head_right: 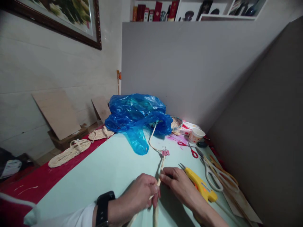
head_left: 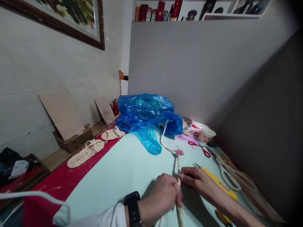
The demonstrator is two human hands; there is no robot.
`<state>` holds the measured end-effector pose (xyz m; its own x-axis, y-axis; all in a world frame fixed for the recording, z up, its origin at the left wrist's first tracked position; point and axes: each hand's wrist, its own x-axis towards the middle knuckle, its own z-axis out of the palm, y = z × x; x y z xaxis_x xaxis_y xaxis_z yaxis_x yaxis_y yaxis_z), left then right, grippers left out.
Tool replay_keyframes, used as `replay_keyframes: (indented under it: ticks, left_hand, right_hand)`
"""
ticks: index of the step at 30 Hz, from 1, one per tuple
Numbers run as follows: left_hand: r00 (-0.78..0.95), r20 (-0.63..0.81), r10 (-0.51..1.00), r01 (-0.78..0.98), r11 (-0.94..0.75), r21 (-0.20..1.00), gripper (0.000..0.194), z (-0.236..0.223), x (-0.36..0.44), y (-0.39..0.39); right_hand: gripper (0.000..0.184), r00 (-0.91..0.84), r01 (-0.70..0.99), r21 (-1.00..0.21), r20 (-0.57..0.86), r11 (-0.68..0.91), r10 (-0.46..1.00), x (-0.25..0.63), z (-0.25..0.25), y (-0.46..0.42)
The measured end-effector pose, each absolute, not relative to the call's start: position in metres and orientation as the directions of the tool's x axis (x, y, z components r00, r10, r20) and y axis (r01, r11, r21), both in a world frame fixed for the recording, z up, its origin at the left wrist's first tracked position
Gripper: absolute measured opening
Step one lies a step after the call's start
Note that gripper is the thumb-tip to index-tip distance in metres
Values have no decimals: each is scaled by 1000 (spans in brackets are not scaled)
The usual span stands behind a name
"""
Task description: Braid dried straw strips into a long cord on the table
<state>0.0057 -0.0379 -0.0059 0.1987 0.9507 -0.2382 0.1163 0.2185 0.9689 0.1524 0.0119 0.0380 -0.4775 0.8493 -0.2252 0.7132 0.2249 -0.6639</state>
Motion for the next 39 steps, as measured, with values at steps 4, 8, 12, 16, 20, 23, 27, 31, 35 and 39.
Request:
replay_keyframes:
  ticks: [4, 8, 12, 16, 20, 23, 27, 31, 35, 39]
  left_hand:
    - [173, -243, 954, 126, 223, 967, 23, 2, 6, -38]
    - [161, -263, 951, 154, 239, 959, 26, 6, 6, -38]
    - [153, -277, 948, 155, 254, 955, 26, 8, 5, -39]
    - [150, -287, 946, 119, 271, 955, 21, 14, 3, -42]
    - [154, -290, 945, 117, 274, 955, 20, 19, 1, -44]
    - [150, -281, 948, 156, 258, 953, 21, 16, 1, -44]
    - [174, -252, 952, 184, 220, 958, 26, 6, 1, -39]
    - [218, -250, 944, 157, 219, 963, 19, -3, 2, -34]
    - [268, -273, 924, 145, 241, 960, 24, 0, 1, -32]
    - [310, -313, 898, 152, 278, 949, 28, 8, -1, -33]
  right_hand:
    - [28, -504, 715, -653, -234, 249, 831, 149, 37, 15]
    - [30, -437, 799, -510, -130, 318, 890, 142, 35, 6]
    - [34, -418, 786, -548, -128, 287, 899, 142, 31, 3]
    - [40, -448, 667, -735, -265, 122, 854, 149, 23, 10]
    - [39, -408, 674, -727, -221, 129, 886, 151, 21, 2]
    - [29, -400, 745, -588, -16, 315, 916, 148, 25, -9]
    - [25, -409, 753, -562, 9, 343, 912, 144, 29, -10]
    - [26, -380, 680, -702, -89, 213, 921, 146, 27, -3]
    - [17, -417, 722, -544, 150, 427, 897, 148, 23, -11]
    - [13, -493, 745, -384, 235, 546, 838, 152, 22, -20]
